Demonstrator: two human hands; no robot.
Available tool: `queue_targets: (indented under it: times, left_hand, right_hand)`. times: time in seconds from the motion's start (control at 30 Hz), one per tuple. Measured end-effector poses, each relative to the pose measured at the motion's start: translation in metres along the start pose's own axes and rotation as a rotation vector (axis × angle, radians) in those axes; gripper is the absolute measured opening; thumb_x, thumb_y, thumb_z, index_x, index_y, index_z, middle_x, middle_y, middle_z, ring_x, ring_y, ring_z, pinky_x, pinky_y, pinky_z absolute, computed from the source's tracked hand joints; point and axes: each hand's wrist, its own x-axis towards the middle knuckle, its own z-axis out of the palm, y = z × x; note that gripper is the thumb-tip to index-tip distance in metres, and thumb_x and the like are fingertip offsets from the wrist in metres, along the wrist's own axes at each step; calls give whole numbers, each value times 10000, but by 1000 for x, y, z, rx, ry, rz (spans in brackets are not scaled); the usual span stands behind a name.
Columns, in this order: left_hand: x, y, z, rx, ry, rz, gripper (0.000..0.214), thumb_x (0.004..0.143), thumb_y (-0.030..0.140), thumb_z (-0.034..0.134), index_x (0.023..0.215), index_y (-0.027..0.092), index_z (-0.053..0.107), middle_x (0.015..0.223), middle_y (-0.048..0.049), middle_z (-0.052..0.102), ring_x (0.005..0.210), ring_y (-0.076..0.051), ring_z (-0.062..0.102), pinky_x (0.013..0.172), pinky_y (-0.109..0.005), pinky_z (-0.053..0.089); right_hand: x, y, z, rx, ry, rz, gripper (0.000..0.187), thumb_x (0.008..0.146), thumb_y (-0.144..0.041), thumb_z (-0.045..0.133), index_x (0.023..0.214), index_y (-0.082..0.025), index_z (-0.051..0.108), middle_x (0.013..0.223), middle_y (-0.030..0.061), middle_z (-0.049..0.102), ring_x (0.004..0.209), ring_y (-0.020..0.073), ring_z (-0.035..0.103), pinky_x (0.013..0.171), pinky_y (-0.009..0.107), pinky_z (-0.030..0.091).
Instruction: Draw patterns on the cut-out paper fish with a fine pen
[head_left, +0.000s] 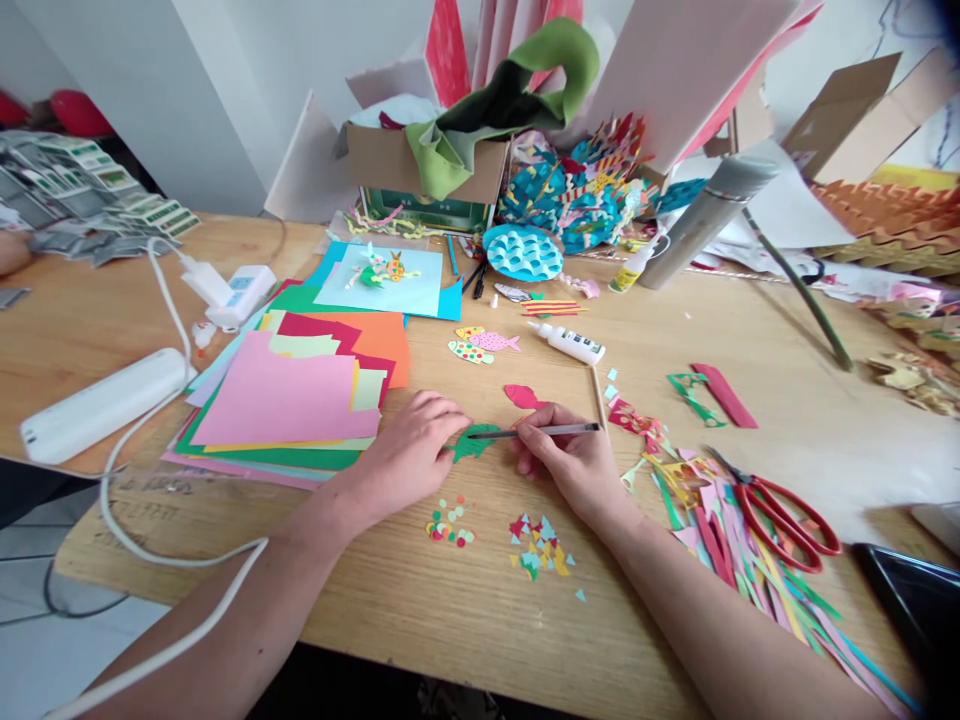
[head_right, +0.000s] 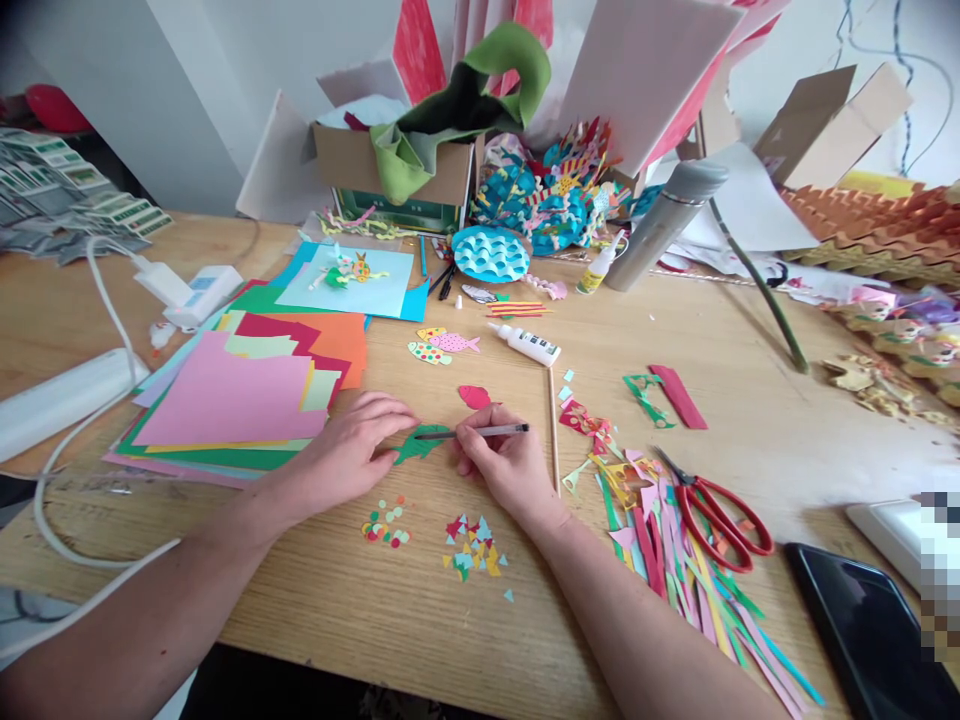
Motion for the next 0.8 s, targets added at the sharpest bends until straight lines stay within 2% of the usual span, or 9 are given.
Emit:
queue_targets:
  times: [0.23,0.57,0.8]
  left_hand:
    - [-1,0,-2,55,1,-9,315,764,-6,638,1018,164,717,1216,-95,633,1259,-289,471,1077,-486,448]
    - [-1,2,-3,65,-15,-28,336,763,-11,623,1030,168,720,1233,-97,634,1261,-288,479,1079,-493,443]
    - [-1,2,-2,61,-20,-30,390,762,-2,634,1121,136,698,1270,-125,611,1265,-293,473,1097,-479,426]
  right_hand:
    - [-1,1,0,-29,-44,9,397,769,-543,744,778,-169,610,602,33,673,454,113,563,429,214,464]
    - [1,2,0,-81,-58,16,410,784,-560,720,793,-163,618,565,23,653,453,114,553,437,222,464]
    - [0,2,0,-83,-55,11,413,786,-561,717,793,-161,614,558,23,651,444,113,549,428,220,454]
